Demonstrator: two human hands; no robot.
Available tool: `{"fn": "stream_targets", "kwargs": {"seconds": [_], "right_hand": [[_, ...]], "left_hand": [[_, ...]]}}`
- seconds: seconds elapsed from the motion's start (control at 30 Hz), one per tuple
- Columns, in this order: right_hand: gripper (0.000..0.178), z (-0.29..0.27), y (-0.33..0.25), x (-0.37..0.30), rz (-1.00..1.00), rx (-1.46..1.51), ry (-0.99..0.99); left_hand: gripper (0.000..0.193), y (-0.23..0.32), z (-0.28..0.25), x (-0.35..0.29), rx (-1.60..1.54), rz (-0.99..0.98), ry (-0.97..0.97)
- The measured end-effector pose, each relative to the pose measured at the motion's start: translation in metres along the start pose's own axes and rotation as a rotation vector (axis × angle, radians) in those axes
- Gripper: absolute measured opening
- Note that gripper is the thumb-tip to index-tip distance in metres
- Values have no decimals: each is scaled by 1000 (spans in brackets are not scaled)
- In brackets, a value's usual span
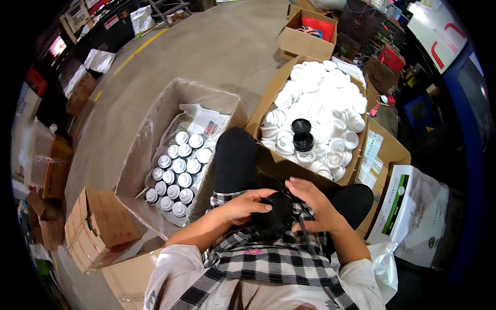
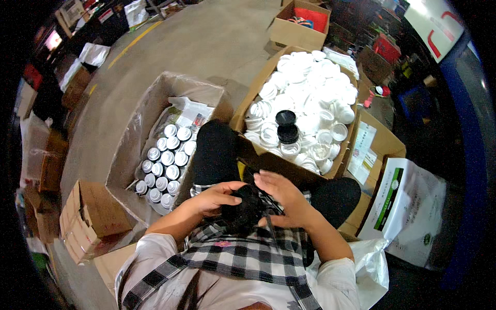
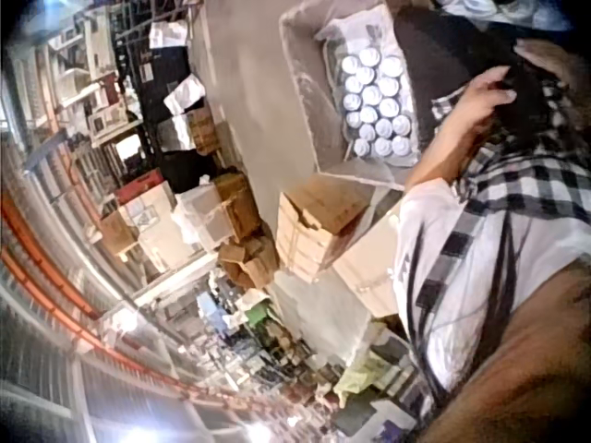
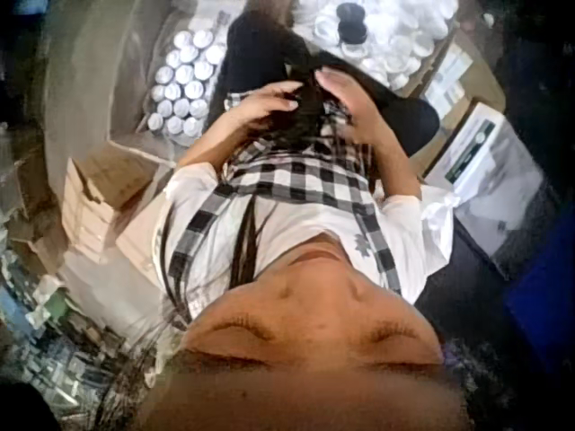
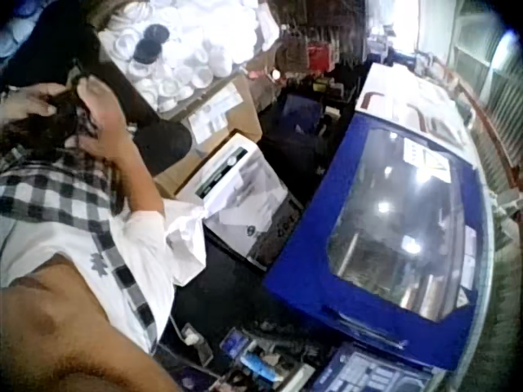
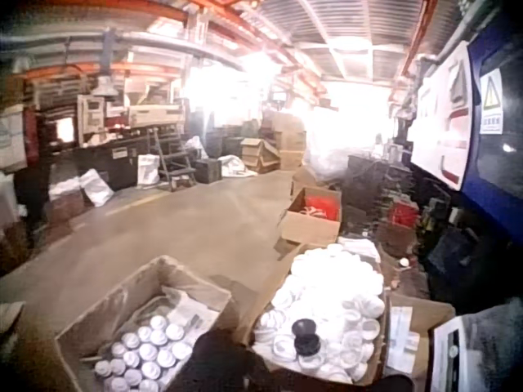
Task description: The person sits on the floor and repeatedly picks up white plastic bowls and black lids, then presses the lids onto the bowls to assemble them. The assembled units are placed into a cardboard box.
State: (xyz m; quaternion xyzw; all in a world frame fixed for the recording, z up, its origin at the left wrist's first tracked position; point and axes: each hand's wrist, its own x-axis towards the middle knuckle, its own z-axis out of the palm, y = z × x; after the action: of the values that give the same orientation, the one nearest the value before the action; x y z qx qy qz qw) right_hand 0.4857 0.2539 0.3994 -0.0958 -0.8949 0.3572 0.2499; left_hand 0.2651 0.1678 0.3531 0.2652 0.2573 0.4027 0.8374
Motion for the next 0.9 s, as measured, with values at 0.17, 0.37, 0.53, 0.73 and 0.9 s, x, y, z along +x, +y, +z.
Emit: {"fn": "stream_targets", "kwargs": {"seconds": [0.17, 0.37, 0.53, 0.73, 0.9], "right_hand": [[73, -1, -14, -3, 162, 90, -138], [67, 19, -21, -8, 135, -12, -61], [75, 25, -21, -6, 109, -55, -125], [74, 34, -1, -15, 148, 44, -99], [72, 34, -4, -15, 251, 151, -171]], "left_hand": [[42, -9, -11, 0, 149, 4, 77], [55, -11, -19, -7, 552, 175, -107], [51, -21, -13, 1, 497, 112, -158], [67, -45, -17, 6, 291, 201, 18], [59, -45, -6, -2, 222, 129, 96]]}}
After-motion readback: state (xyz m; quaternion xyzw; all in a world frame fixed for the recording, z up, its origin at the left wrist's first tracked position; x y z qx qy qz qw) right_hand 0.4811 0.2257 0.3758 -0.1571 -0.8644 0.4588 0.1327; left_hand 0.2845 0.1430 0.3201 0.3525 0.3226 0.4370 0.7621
